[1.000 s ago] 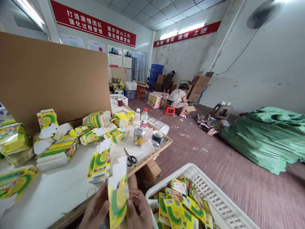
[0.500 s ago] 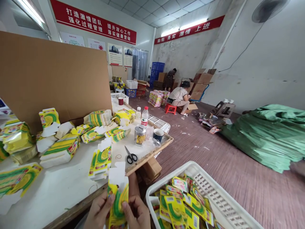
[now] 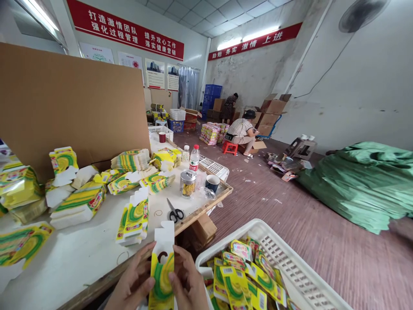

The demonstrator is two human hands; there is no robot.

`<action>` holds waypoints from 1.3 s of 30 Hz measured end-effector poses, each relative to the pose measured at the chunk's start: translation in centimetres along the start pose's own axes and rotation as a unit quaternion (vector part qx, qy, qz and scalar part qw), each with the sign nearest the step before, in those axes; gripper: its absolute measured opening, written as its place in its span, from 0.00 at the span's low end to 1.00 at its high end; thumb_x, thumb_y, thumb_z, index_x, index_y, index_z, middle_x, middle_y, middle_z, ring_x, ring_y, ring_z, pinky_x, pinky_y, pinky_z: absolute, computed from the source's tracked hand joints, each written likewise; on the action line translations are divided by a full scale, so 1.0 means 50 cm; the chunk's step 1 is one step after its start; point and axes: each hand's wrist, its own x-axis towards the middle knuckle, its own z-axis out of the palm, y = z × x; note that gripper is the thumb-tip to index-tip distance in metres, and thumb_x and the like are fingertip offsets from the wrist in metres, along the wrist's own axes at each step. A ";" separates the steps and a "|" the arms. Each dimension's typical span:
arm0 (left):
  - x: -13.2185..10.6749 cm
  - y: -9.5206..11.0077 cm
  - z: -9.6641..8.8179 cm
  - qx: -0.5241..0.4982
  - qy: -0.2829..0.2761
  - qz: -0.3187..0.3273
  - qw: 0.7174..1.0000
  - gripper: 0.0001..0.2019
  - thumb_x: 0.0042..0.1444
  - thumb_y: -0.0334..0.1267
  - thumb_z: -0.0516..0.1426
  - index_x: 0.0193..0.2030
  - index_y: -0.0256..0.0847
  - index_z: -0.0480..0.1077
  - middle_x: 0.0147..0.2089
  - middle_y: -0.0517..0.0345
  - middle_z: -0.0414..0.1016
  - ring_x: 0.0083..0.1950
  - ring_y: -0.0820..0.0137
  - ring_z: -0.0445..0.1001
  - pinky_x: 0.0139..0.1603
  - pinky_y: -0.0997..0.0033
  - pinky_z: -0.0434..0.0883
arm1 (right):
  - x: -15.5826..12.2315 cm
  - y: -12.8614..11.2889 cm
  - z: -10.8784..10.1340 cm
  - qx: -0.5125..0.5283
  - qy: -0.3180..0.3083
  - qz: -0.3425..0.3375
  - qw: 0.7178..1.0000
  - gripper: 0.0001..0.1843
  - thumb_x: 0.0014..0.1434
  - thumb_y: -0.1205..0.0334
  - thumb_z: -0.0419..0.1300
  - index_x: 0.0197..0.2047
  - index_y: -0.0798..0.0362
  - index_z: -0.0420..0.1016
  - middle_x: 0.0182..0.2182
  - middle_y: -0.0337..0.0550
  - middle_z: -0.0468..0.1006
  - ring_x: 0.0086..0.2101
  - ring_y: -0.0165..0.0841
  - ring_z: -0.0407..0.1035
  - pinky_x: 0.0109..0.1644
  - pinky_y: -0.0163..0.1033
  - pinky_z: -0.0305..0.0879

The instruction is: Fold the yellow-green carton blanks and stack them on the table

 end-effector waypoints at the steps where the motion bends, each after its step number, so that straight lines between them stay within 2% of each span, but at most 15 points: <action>1: -0.001 0.003 -0.004 -0.007 -0.027 -0.019 0.999 0.31 0.55 0.50 0.64 0.63 0.48 0.62 0.54 0.45 0.79 0.53 0.55 0.78 0.51 0.60 0.73 | 0.002 -0.010 -0.007 0.004 -0.027 0.007 1.000 0.28 0.60 0.38 0.58 0.56 0.46 0.69 0.34 0.42 0.77 0.30 0.35 0.71 0.36 0.38 0.70; 5: 0.000 0.006 -0.006 -0.032 -0.120 -0.071 0.990 0.22 0.52 0.49 0.67 0.51 0.47 0.69 0.45 0.52 0.80 0.42 0.66 0.77 0.43 0.68 0.71 | 0.010 -0.045 -0.041 -0.038 -0.115 0.040 0.992 0.18 0.65 0.43 0.54 0.42 0.49 0.69 0.27 0.37 0.72 0.28 0.32 0.66 0.33 0.35 0.64; 7: 0.005 0.002 0.002 -0.039 -0.138 -0.073 0.987 0.21 0.51 0.48 0.68 0.47 0.45 0.68 0.43 0.53 0.79 0.40 0.68 0.76 0.40 0.71 0.70 | 0.012 -0.054 -0.051 -0.093 -0.098 0.024 0.990 0.18 0.66 0.45 0.53 0.35 0.51 0.69 0.26 0.37 0.71 0.28 0.31 0.65 0.32 0.33 0.62; 9: 0.012 -0.004 0.013 -0.048 -0.138 -0.074 0.986 0.25 0.51 0.47 0.68 0.53 0.47 0.65 0.43 0.52 0.79 0.38 0.68 0.77 0.38 0.71 0.70 | 0.010 -0.056 -0.055 -0.129 -0.049 -0.005 0.990 0.18 0.66 0.47 0.54 0.31 0.51 0.69 0.26 0.37 0.71 0.28 0.30 0.65 0.32 0.33 0.62; 11: 0.019 -0.010 0.022 -0.064 -0.138 -0.072 0.986 0.38 0.51 0.48 0.68 0.65 0.54 0.55 0.46 0.50 0.79 0.39 0.66 0.79 0.40 0.68 0.72 | 0.004 -0.049 -0.056 -0.108 -0.002 -0.022 0.994 0.16 0.66 0.48 0.56 0.34 0.51 0.71 0.28 0.39 0.73 0.28 0.31 0.67 0.32 0.33 0.65; 13: 0.024 -0.018 0.025 -0.066 -0.157 -0.071 0.983 0.45 0.51 0.49 0.68 0.70 0.58 0.48 0.52 0.47 0.78 0.42 0.62 0.80 0.43 0.63 0.74 | -0.003 -0.042 -0.059 -0.080 0.044 -0.031 0.995 0.14 0.65 0.49 0.56 0.42 0.49 0.74 0.32 0.43 0.77 0.29 0.34 0.70 0.34 0.36 0.69; 16: 0.026 -0.025 0.023 0.003 -0.172 -0.052 0.984 0.35 0.52 0.52 0.66 0.66 0.52 0.63 0.58 0.44 0.75 0.47 0.57 0.80 0.46 0.61 0.75 | -0.011 -0.042 -0.075 -0.113 0.068 -0.060 0.989 0.15 0.65 0.49 0.56 0.48 0.47 0.78 0.40 0.48 0.81 0.37 0.39 0.75 0.42 0.40 0.72; 18: 0.023 -0.023 0.021 0.079 -0.130 -0.036 0.988 0.30 0.54 0.51 0.64 0.63 0.48 0.68 0.58 0.44 0.75 0.46 0.57 0.80 0.47 0.60 0.76 | -0.011 -0.051 -0.090 -0.143 0.043 -0.075 0.986 0.16 0.66 0.49 0.55 0.45 0.46 0.81 0.39 0.48 0.80 0.41 0.41 0.75 0.45 0.41 0.71; 21: 0.016 -0.008 0.021 0.161 -0.067 -0.032 0.984 0.27 0.58 0.48 0.61 0.63 0.48 0.69 0.58 0.46 0.77 0.42 0.61 0.80 0.43 0.64 0.78 | -0.007 -0.064 -0.100 -0.165 -0.016 -0.011 0.986 0.17 0.62 0.49 0.59 0.49 0.47 0.79 0.30 0.41 0.75 0.31 0.36 0.70 0.35 0.38 0.66; 23: 0.011 0.005 0.024 0.188 -0.061 -0.028 0.980 0.26 0.59 0.47 0.60 0.64 0.47 0.68 0.58 0.46 0.78 0.41 0.61 0.81 0.42 0.66 0.78 | -0.003 -0.066 -0.096 -0.178 -0.049 0.049 0.982 0.20 0.60 0.52 0.61 0.53 0.49 0.75 0.23 0.33 0.66 0.24 0.31 0.62 0.28 0.35 0.58; 26: 0.006 0.017 0.025 0.226 -0.078 -0.021 0.971 0.25 0.62 0.44 0.57 0.66 0.47 0.65 0.62 0.46 0.75 0.50 0.58 0.79 0.51 0.64 0.77 | 0.002 -0.061 -0.081 -0.198 -0.059 0.077 0.976 0.19 0.59 0.59 0.58 0.53 0.52 0.69 0.20 0.27 0.55 0.22 0.29 0.55 0.27 0.34 0.51; 29: 0.006 0.015 0.024 0.235 -0.099 -0.023 0.967 0.24 0.64 0.42 0.55 0.67 0.49 0.62 0.67 0.46 0.69 0.60 0.57 0.74 0.60 0.59 0.72 | 0.004 -0.054 -0.069 -0.219 -0.065 0.076 0.971 0.21 0.58 0.63 0.57 0.55 0.52 0.66 0.20 0.26 0.55 0.21 0.28 0.54 0.27 0.34 0.51; 31: 0.010 0.008 0.022 0.213 -0.115 -0.030 0.970 0.24 0.65 0.42 0.55 0.67 0.48 0.61 0.68 0.46 0.68 0.63 0.56 0.72 0.62 0.57 0.71 | 0.004 -0.051 -0.064 -0.230 -0.078 0.078 0.967 0.23 0.57 0.64 0.56 0.56 0.52 0.65 0.19 0.25 0.56 0.21 0.28 0.54 0.26 0.33 0.50; 36: 0.021 -0.004 0.018 0.210 -0.135 -0.039 0.968 0.24 0.65 0.42 0.55 0.67 0.46 0.61 0.70 0.45 0.64 0.67 0.56 0.68 0.66 0.56 0.67 | 0.003 -0.034 -0.060 -0.276 -0.054 0.106 0.954 0.18 0.56 0.66 0.56 0.50 0.51 0.69 0.17 0.25 0.58 0.19 0.28 0.56 0.26 0.33 0.49; 39: 0.029 0.006 0.020 0.181 -0.115 -0.063 0.975 0.24 0.63 0.44 0.57 0.66 0.46 0.62 0.66 0.45 0.70 0.63 0.57 0.72 0.62 0.58 0.70 | 0.004 -0.024 -0.066 -0.277 -0.044 0.097 0.955 0.19 0.58 0.62 0.57 0.54 0.52 0.70 0.16 0.26 0.60 0.19 0.29 0.58 0.25 0.33 0.52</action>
